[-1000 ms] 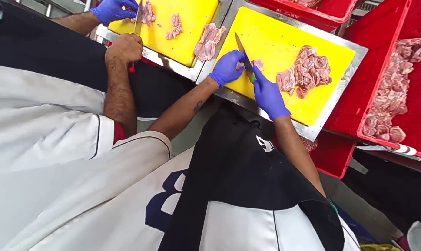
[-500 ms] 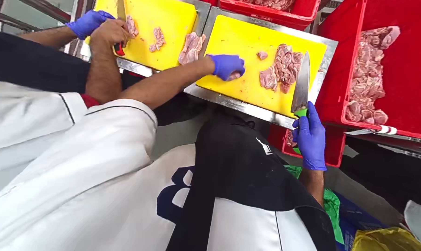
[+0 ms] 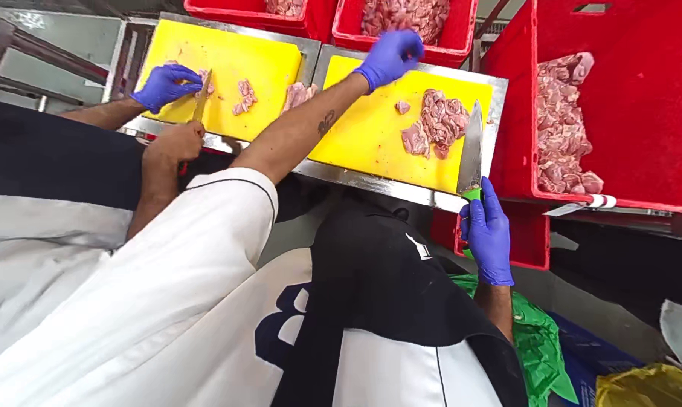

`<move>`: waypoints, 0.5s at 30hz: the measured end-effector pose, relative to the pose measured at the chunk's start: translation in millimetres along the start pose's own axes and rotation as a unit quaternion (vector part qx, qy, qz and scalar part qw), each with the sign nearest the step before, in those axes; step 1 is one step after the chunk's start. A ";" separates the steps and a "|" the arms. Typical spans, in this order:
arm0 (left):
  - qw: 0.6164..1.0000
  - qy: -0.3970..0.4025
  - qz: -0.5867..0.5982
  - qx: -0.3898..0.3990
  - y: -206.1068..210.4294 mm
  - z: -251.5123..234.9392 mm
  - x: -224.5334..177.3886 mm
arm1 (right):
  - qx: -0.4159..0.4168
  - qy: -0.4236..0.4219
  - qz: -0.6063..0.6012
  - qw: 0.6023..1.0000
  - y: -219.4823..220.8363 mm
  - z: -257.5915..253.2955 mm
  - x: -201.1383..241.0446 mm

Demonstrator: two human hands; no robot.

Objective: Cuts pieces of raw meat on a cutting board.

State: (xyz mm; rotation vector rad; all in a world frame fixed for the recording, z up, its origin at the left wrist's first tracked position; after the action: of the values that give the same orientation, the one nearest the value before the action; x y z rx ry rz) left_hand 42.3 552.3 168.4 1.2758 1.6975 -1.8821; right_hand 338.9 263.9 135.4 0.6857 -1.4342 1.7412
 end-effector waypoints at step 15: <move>0.894 0.183 -0.182 0.365 93.9 98.0 -4.6 | 0.081 -0.003 0.048 0.996 23.2 12.2 -0.4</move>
State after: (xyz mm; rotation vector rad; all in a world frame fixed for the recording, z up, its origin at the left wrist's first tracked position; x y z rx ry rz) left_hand 73.3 437.7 102.5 1.7578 1.5050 -2.8309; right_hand 319.2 250.2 124.8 0.7179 -1.3588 1.9479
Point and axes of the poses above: each hand's wrist, its own z-axis away from the middle knuckle, its own y-axis out of the palm, x = y × z, the point moved 5 cm from there along -z, towards the middle knuckle, and after that the axes turned 10 degrees about z, right-handed, at the moved point
